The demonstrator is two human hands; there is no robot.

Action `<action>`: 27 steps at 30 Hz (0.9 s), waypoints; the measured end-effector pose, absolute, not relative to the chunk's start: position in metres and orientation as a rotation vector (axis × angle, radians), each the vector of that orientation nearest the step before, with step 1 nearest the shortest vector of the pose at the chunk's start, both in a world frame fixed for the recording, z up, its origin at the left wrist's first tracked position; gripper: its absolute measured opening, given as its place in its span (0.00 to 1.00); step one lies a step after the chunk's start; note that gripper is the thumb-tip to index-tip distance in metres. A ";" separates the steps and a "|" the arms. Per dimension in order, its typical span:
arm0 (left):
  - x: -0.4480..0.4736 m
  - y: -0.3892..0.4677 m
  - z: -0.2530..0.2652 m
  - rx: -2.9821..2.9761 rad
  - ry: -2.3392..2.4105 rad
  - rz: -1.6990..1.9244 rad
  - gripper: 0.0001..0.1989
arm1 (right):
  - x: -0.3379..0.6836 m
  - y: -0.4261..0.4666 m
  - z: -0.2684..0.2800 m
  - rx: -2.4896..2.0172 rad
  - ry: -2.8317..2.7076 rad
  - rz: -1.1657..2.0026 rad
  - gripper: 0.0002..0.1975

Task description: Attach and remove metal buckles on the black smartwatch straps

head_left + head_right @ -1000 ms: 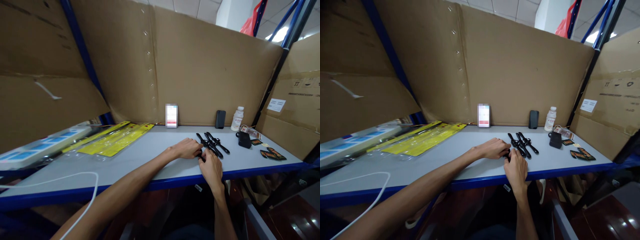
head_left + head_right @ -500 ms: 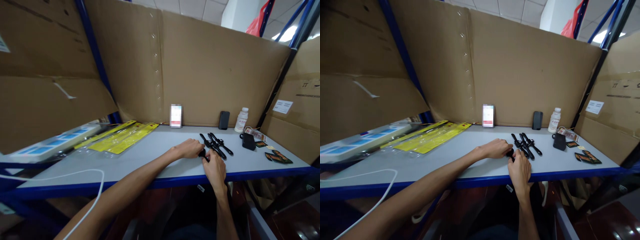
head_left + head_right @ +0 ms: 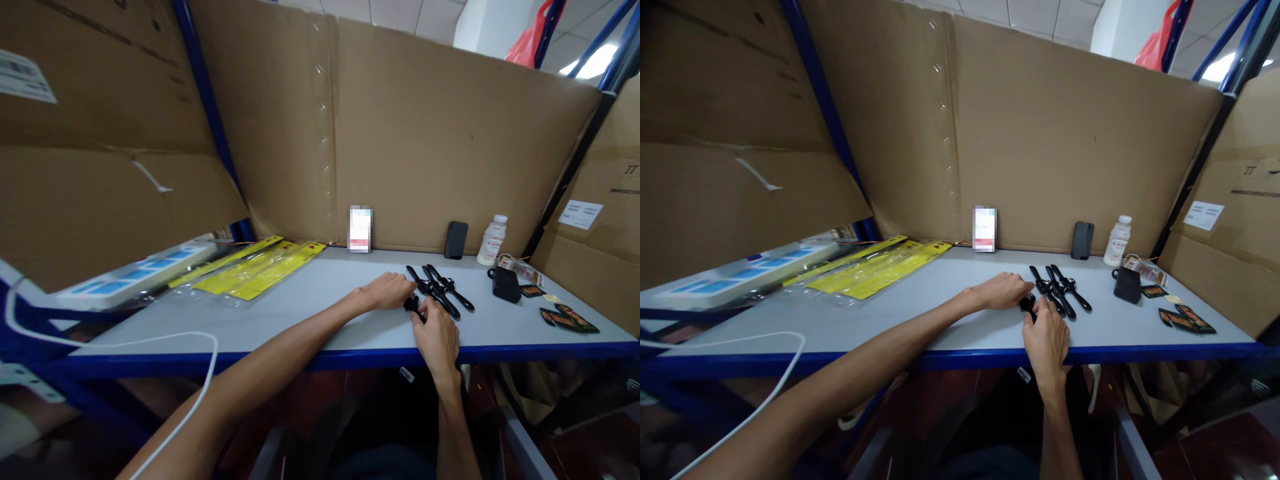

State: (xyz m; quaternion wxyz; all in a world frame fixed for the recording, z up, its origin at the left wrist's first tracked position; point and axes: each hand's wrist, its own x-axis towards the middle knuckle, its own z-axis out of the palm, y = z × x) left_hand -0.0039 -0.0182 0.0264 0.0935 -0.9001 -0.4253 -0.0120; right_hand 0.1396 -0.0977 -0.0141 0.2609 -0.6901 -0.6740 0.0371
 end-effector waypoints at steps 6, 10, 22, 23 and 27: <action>0.000 -0.030 0.025 -2.677 -1.065 0.016 0.11 | 0.140 -0.097 -0.015 -1.832 -1.859 0.083 0.04; 0.005 -0.024 0.027 -2.664 -1.134 -0.051 0.10 | 0.139 -0.097 -0.016 -1.777 -1.912 0.064 0.05; -0.001 -0.030 0.021 -2.651 -1.088 0.034 0.11 | 0.139 -0.098 -0.014 -1.840 -1.866 0.094 0.06; 0.001 -0.029 0.020 -2.646 -1.066 0.027 0.11 | 0.139 -0.098 -0.014 -1.828 -1.889 0.082 0.06; 0.008 -0.023 0.021 -2.637 -1.074 -0.028 0.10 | 0.139 -0.099 -0.015 -1.795 -1.938 0.052 0.07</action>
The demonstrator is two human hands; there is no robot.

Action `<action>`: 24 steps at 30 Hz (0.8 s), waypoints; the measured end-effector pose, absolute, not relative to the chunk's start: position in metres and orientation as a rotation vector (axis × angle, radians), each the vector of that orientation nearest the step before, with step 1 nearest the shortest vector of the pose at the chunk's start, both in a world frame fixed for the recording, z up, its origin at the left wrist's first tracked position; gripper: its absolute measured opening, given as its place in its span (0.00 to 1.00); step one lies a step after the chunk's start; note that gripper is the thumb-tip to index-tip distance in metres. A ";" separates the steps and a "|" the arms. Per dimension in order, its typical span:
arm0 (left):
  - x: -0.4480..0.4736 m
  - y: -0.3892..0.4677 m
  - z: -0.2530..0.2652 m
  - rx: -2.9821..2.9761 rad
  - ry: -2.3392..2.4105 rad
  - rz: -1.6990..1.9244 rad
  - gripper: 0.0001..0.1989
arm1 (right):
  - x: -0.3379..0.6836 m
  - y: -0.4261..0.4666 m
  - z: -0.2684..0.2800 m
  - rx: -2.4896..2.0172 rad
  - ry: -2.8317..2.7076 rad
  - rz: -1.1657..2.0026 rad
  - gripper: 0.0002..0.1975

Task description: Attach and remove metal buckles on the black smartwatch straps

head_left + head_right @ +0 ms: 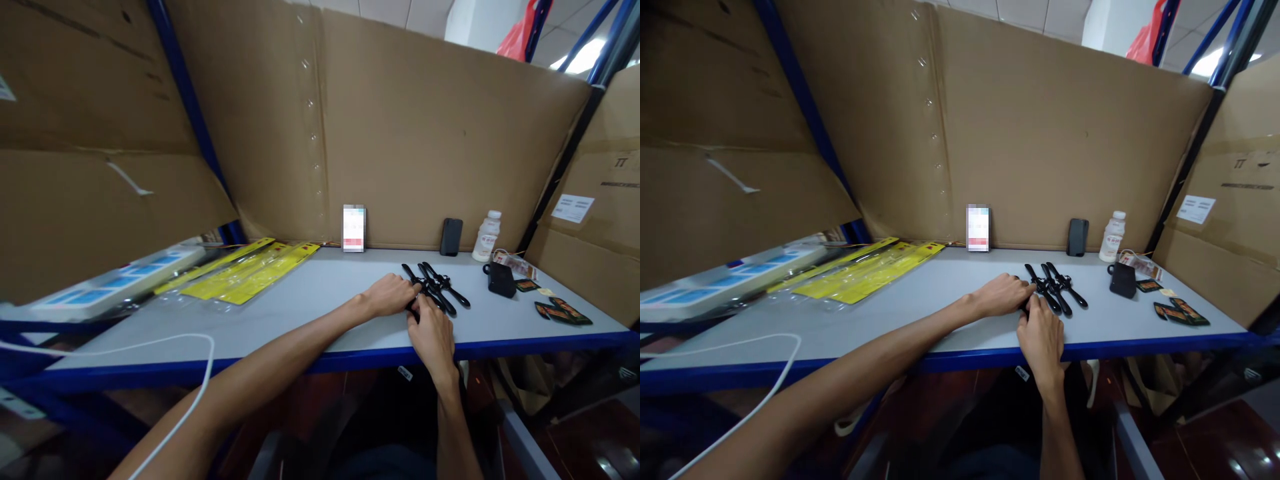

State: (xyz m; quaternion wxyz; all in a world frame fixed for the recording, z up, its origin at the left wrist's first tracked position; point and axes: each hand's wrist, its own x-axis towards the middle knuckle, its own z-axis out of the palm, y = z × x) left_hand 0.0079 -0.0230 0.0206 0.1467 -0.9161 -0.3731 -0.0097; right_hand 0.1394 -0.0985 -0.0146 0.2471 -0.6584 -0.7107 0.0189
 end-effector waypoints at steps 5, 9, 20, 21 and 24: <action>0.006 -0.017 0.025 -2.638 -1.225 -0.071 0.10 | 0.138 -0.097 -0.016 -1.851 -1.895 0.083 0.06; -0.001 -0.020 0.023 -2.636 -1.246 -0.019 0.11 | 0.138 -0.098 -0.015 -1.882 -1.852 0.100 0.07; 0.005 -0.031 0.022 -2.653 -1.200 -0.123 0.11 | 0.137 -0.098 -0.011 -1.865 -1.939 0.110 0.07; 0.004 -0.030 0.022 -2.675 -1.181 -0.161 0.11 | 0.138 -0.098 -0.011 -1.862 -1.941 0.120 0.07; -0.001 -0.024 0.021 -2.777 -1.127 -0.262 0.09 | 0.139 -0.096 -0.011 -1.865 -1.927 0.136 0.06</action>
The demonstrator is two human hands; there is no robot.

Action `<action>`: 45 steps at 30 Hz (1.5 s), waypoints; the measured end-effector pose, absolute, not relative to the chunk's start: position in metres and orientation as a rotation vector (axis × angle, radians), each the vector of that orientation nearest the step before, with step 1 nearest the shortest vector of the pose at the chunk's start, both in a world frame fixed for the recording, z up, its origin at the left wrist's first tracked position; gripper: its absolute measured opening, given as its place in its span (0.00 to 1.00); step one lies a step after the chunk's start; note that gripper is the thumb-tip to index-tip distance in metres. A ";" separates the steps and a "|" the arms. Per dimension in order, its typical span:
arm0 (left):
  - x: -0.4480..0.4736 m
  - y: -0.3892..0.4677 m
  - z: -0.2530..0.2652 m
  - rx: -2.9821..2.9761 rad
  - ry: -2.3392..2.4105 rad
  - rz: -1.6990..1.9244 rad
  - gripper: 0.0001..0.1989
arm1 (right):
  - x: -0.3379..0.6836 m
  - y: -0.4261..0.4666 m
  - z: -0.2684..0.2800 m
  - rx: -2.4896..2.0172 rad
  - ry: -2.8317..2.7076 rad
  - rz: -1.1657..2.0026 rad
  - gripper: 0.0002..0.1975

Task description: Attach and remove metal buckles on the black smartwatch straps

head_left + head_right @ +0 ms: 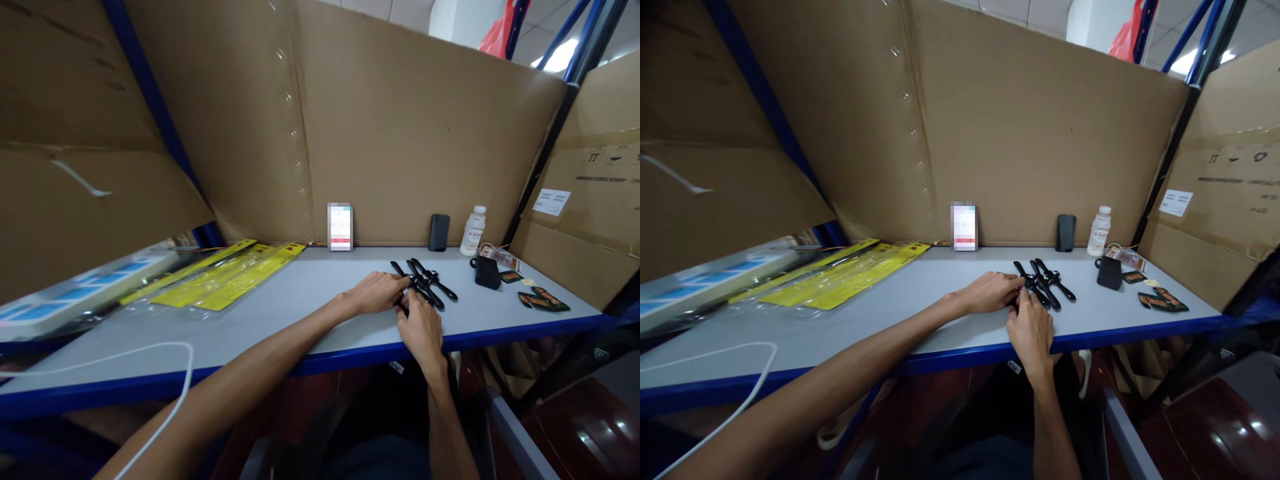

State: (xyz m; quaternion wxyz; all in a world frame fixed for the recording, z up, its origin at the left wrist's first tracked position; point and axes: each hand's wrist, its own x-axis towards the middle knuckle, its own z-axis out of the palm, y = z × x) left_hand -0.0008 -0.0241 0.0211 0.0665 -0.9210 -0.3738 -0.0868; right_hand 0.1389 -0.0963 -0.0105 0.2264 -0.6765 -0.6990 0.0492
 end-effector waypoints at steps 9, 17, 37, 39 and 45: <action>-0.015 -0.009 0.021 -2.913 -1.143 -0.275 0.10 | 0.141 -0.096 -0.010 -1.804 -1.935 0.146 0.04; -0.007 -0.012 0.013 -2.769 -1.287 -0.225 0.12 | 0.141 -0.097 -0.007 -1.814 -1.956 0.153 0.06; -0.009 -0.010 0.012 -2.613 -1.509 -0.092 0.12 | 0.142 -0.093 -0.009 -1.825 -1.951 0.125 0.05; -0.007 -0.011 0.011 -2.629 -1.478 -0.088 0.11 | 0.141 -0.093 -0.008 -1.841 -1.950 0.123 0.06; 0.006 -0.021 0.001 -2.615 -1.411 -0.080 0.16 | 0.138 -0.096 -0.007 -1.878 -1.927 0.100 0.09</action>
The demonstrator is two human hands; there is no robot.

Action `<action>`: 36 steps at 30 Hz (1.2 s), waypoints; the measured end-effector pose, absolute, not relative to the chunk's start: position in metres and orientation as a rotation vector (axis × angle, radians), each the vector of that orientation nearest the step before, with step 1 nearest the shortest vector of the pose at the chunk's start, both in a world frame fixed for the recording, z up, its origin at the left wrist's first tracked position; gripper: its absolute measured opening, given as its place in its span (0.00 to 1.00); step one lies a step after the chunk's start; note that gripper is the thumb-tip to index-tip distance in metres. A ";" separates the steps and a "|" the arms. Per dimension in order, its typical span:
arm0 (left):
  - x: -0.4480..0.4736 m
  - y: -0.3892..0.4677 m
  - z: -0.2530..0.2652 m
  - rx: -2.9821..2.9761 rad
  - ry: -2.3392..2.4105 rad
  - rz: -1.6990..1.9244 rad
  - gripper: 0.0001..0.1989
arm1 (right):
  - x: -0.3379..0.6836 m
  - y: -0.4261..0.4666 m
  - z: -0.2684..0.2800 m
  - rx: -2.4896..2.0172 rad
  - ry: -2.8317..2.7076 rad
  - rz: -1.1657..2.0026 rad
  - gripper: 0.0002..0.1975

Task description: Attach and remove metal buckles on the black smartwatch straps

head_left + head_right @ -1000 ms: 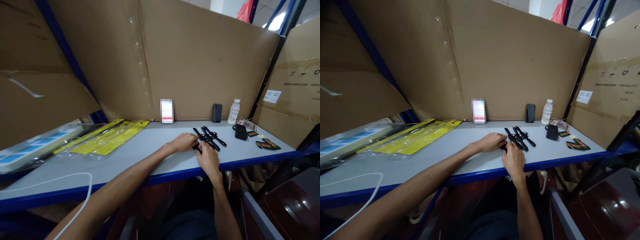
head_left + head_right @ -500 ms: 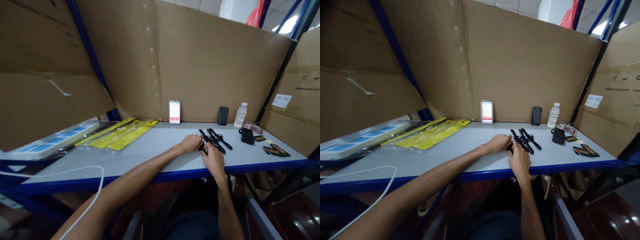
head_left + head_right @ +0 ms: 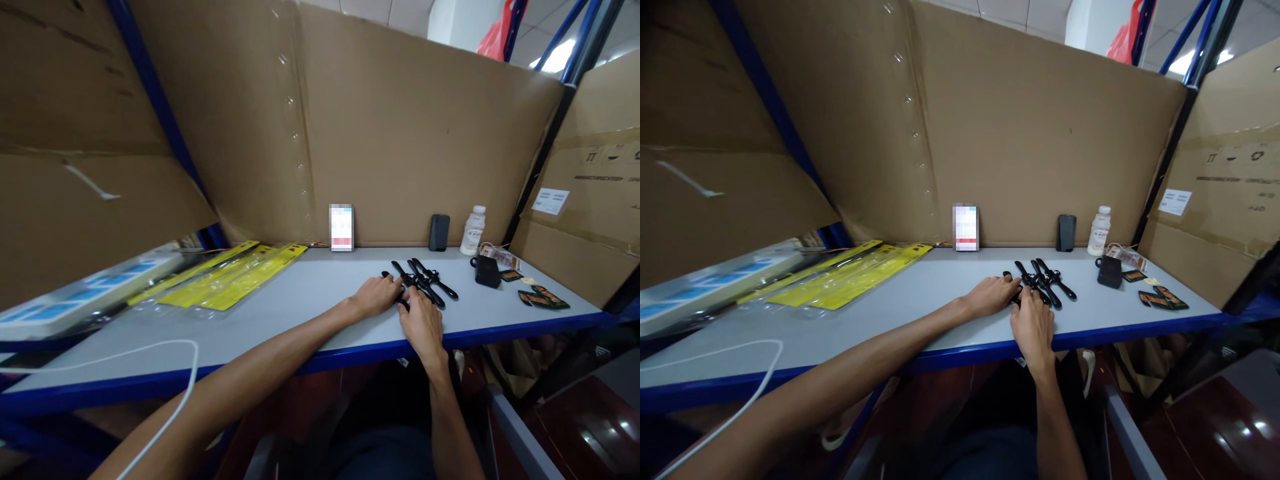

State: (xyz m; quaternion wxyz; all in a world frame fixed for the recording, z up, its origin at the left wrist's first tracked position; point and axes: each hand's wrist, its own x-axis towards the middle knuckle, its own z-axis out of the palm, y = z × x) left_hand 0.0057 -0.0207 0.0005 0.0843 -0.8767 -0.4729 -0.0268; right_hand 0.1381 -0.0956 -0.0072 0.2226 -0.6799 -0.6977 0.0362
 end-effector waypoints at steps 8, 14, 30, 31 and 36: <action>0.000 -0.020 0.004 -2.707 -1.361 -0.147 0.21 | 0.142 -0.093 -0.009 -1.851 -1.888 0.117 0.06; -0.005 -0.003 -0.003 -2.774 -1.533 -0.320 0.21 | 0.149 -0.089 -0.013 -1.816 -1.909 0.106 0.06; -0.021 0.043 -0.019 -3.098 -1.875 -1.094 0.12 | 0.149 -0.093 -0.013 -1.819 -1.865 0.106 0.04; -0.024 0.046 -0.018 -3.104 -1.911 -1.098 0.12 | 0.149 -0.093 -0.014 -1.818 -1.863 0.104 0.05; -0.053 0.057 -0.003 -2.951 -2.023 -0.781 0.12 | 0.149 -0.088 -0.018 -1.789 -1.859 0.099 0.04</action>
